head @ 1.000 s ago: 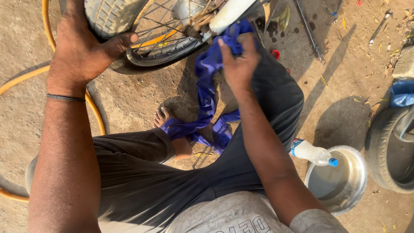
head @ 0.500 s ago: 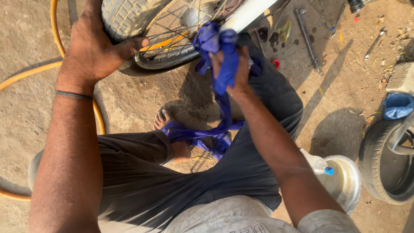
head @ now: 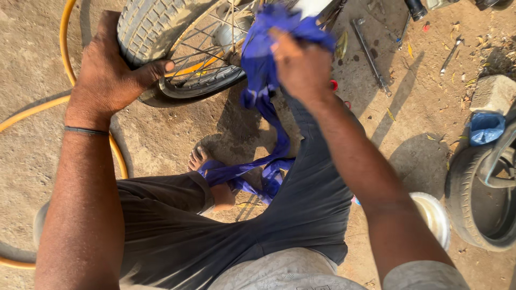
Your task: The person sits on the ground holding a motorcycle wheel between their legs and wipes the rim, spokes, and tire with a blue cloth, repositioning the wheel and the cloth to clean different sections of the wheel.
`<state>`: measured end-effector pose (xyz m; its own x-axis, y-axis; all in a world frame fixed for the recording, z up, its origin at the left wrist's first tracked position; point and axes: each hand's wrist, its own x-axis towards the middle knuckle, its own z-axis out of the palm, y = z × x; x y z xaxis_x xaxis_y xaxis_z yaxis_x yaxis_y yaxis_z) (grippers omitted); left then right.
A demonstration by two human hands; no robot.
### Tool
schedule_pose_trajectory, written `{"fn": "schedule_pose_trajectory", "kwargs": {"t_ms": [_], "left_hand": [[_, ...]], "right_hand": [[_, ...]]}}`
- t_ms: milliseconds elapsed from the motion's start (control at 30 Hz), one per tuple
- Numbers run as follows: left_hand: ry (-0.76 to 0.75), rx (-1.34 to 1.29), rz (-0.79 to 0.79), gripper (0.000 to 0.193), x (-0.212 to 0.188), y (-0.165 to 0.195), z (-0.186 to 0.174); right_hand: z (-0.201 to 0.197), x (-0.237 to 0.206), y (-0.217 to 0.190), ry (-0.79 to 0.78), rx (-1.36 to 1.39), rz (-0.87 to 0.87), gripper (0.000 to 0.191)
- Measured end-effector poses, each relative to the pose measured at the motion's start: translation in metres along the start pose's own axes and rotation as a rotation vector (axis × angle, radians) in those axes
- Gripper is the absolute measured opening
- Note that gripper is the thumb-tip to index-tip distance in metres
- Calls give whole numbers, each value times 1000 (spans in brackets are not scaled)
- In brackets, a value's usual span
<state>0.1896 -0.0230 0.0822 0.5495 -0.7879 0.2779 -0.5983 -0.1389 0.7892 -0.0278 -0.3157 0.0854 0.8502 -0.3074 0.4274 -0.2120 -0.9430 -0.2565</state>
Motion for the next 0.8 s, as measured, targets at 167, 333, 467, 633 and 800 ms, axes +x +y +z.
{"fn": "schedule_pose_trajectory", "kwargs": {"t_ms": [167, 333, 467, 633, 800], "left_hand": [[-20, -80, -85, 86, 2, 1, 1], [-17, -16, -30, 80, 2, -1, 1], [-20, -18, 23, 78, 2, -7, 2], [-30, -48, -80, 85, 3, -7, 5], [10, 48, 23, 81, 6, -3, 3]], "right_hand": [[-21, 22, 46, 298, -498, -107, 15], [6, 7, 46, -104, -161, -166, 23], [-11, 20, 50, 49, -62, -117, 25], [25, 6, 25, -244, 24, 167, 31], [32, -48, 50, -599, 191, 5, 23]]}}
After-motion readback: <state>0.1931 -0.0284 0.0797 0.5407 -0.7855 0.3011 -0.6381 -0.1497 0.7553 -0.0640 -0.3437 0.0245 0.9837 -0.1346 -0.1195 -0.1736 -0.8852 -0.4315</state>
